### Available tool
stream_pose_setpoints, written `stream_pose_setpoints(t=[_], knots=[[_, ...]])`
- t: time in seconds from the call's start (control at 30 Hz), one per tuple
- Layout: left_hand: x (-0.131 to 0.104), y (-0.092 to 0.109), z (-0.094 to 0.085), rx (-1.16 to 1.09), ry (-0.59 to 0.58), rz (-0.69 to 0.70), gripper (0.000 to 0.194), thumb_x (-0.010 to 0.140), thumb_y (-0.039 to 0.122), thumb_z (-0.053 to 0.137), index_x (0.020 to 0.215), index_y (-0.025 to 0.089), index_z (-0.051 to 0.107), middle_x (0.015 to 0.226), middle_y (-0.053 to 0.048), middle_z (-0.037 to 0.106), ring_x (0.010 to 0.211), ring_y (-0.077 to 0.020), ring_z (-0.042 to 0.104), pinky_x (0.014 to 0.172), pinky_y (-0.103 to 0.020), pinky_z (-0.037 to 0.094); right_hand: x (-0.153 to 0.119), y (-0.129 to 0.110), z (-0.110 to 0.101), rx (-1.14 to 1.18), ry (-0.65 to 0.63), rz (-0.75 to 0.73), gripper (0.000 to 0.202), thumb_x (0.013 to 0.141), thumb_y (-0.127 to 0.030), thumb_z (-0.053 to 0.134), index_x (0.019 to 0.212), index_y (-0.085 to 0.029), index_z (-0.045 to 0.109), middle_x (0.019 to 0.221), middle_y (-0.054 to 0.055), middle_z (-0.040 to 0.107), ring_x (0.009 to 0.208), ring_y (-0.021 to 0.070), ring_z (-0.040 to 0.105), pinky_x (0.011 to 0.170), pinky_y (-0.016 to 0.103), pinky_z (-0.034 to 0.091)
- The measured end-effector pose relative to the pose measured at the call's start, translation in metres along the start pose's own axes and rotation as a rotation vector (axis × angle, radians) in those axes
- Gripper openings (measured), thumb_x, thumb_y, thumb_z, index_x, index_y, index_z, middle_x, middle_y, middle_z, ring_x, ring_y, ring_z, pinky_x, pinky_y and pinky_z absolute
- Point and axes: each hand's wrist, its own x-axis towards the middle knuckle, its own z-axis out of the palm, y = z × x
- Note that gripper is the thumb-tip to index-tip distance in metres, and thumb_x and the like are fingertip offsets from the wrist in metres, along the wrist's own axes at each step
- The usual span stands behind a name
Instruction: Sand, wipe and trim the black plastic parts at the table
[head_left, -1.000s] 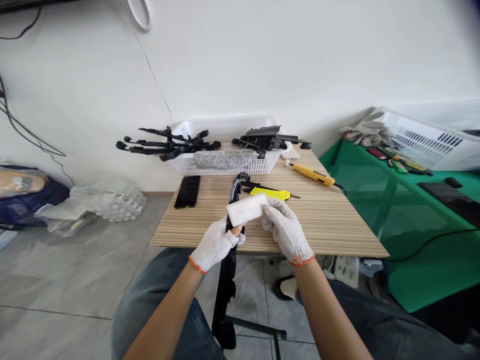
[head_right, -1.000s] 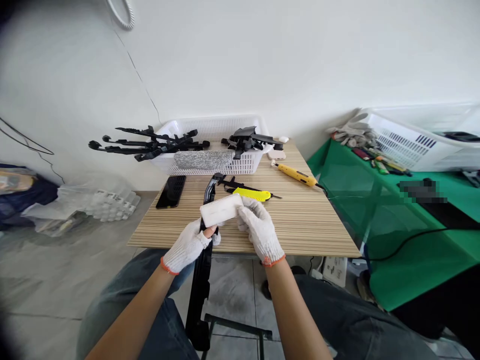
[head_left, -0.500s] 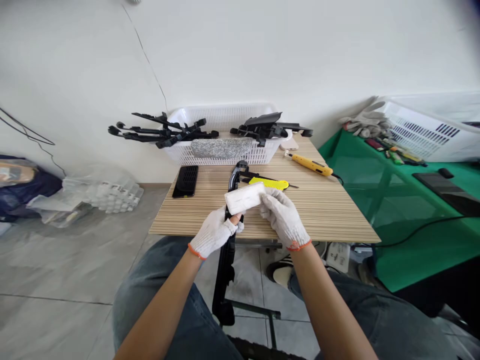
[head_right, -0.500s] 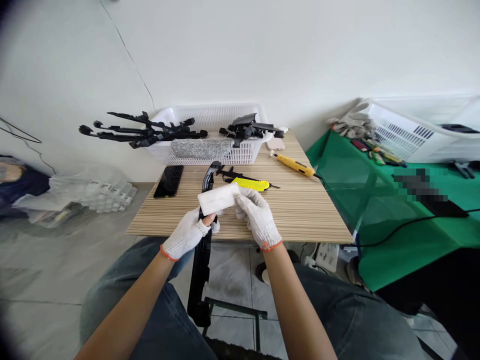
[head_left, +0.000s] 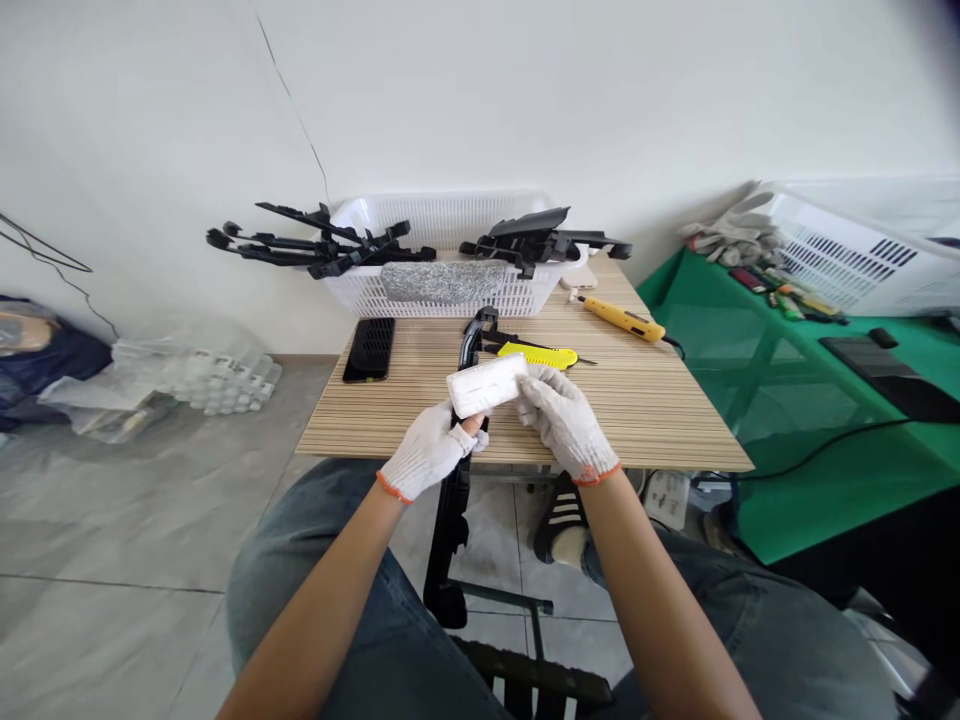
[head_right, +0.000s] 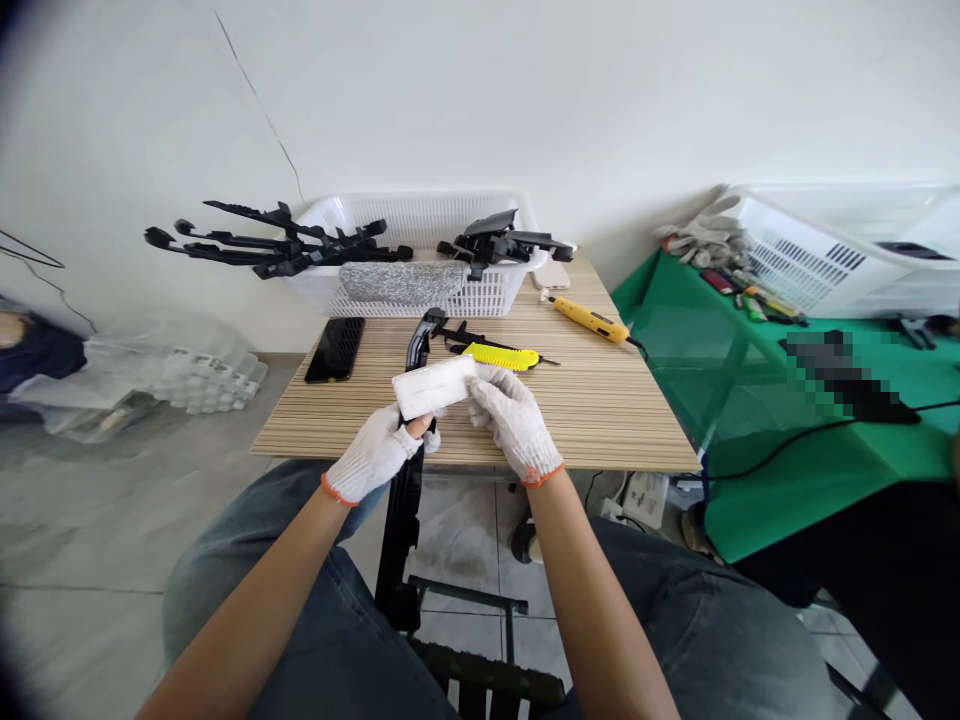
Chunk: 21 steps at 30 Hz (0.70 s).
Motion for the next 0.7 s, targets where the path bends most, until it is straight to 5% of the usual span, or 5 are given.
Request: stream_pose_setpoints(t=[0.2,0.7], knots=[[-0.0003,-0.0001,-0.002,0.04,-0.01,0.019,0.052,0.09,0.065,0.052,0.094,0.015,0.064,0.069,-0.004,0.066,0.062,-0.0163,0.059,0.061,-0.028,0.045,0.0013,-0.0021,0.0006,0.022,0.079,-0.041,0.043,0.065,-0.052,0.082,0.09,-0.022,0.064,0.065,-0.004,0.058,0.054,0.0089,0.047,0.047,0.021,0.037],[-0.0004,0.0035,0.0012,0.03,0.001,0.017,0.053,0.088,0.067,0.052,0.087,0.015,0.062,0.064,-0.003,0.061,0.058,-0.0158,0.056,0.059,-0.029,0.043,-0.0001,-0.0003,-0.0002,-0.048,-0.006,-0.026,0.043,0.066,-0.052,0.081,0.088,-0.021,0.063,0.061,-0.005,0.057,0.052,0.0089,0.048,0.047,0.022,0.036]])
